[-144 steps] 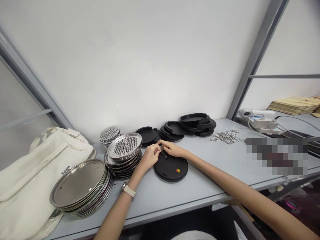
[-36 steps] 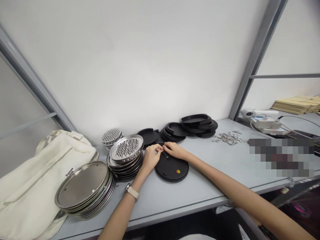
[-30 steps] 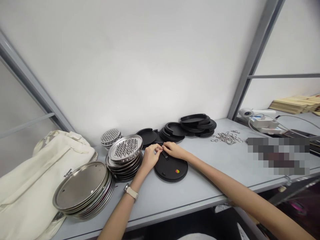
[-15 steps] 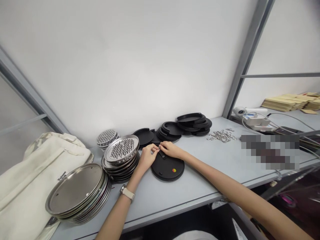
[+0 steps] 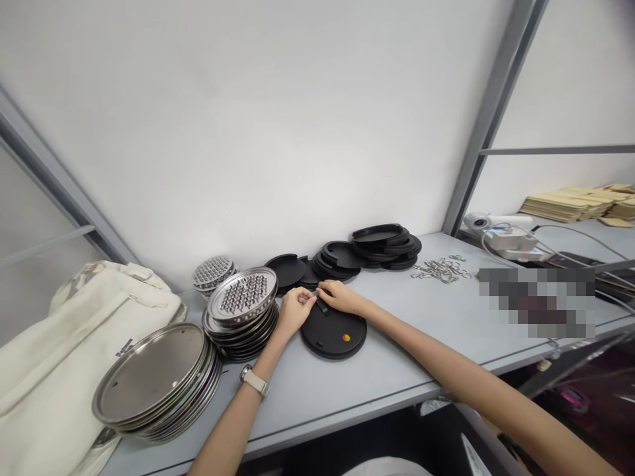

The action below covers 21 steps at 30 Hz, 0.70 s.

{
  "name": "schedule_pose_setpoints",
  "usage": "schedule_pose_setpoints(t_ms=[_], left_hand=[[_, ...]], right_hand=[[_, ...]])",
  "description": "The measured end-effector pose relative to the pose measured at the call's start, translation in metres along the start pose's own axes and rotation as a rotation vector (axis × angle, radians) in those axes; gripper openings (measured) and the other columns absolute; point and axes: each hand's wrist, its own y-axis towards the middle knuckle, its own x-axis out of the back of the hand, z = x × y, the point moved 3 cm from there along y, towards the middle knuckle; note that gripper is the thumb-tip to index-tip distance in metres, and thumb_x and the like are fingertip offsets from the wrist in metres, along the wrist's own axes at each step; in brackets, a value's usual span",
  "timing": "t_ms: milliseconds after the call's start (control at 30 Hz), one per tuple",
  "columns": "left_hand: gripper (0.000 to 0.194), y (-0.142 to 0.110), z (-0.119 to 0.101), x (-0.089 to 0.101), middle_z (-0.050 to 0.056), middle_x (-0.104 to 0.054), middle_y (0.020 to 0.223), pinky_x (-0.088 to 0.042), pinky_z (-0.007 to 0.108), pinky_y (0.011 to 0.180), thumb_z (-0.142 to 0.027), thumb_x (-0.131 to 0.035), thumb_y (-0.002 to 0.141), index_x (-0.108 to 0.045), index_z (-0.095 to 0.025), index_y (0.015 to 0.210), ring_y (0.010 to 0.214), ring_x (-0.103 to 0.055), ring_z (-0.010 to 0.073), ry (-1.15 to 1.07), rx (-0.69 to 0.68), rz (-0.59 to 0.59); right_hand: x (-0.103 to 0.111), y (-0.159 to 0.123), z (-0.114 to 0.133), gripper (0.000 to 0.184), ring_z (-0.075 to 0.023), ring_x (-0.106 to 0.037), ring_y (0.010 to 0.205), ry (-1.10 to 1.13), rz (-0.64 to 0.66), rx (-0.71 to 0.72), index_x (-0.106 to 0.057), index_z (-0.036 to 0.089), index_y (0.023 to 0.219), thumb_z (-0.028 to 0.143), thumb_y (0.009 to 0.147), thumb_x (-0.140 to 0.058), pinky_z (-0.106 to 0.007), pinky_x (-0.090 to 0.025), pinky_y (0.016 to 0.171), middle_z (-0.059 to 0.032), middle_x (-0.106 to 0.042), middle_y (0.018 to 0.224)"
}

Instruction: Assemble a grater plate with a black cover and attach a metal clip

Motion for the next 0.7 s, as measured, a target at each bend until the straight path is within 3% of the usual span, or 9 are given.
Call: schedule_pose_setpoints(t_ms=[267, 700], left_hand=[[0.009, 0.000, -0.005, 0.006, 0.000, -0.061, 0.065, -0.044, 0.019, 0.057, -0.020, -0.054, 0.077, -0.058, -0.016, 0.070, 0.058, -0.057, 0.0096, -0.002, -0.007, -0.048], [0.008, 0.000, -0.010, 0.008, 0.002, -0.066, 0.070, -0.046, 0.022, 0.062, -0.019, -0.059, 0.075, -0.065, -0.016, 0.071, 0.063, -0.059, 0.0123, -0.014, -0.046, -0.029]], right_hand=[[0.002, -0.001, 0.003, 0.026, -0.0129, -0.051, 0.065, -0.008, 0.002, 0.003, -0.056, 0.015, 0.071, 0.018, 0.092, -0.042, -0.023, -0.036, 0.063, -0.0033, -0.057, 0.069], [0.004, -0.001, 0.004, 0.024, -0.0132, -0.049, 0.067, 0.011, -0.046, 0.026, -0.054, 0.016, 0.073, 0.020, 0.093, -0.040, -0.023, -0.037, 0.064, -0.0025, -0.053, 0.071]])
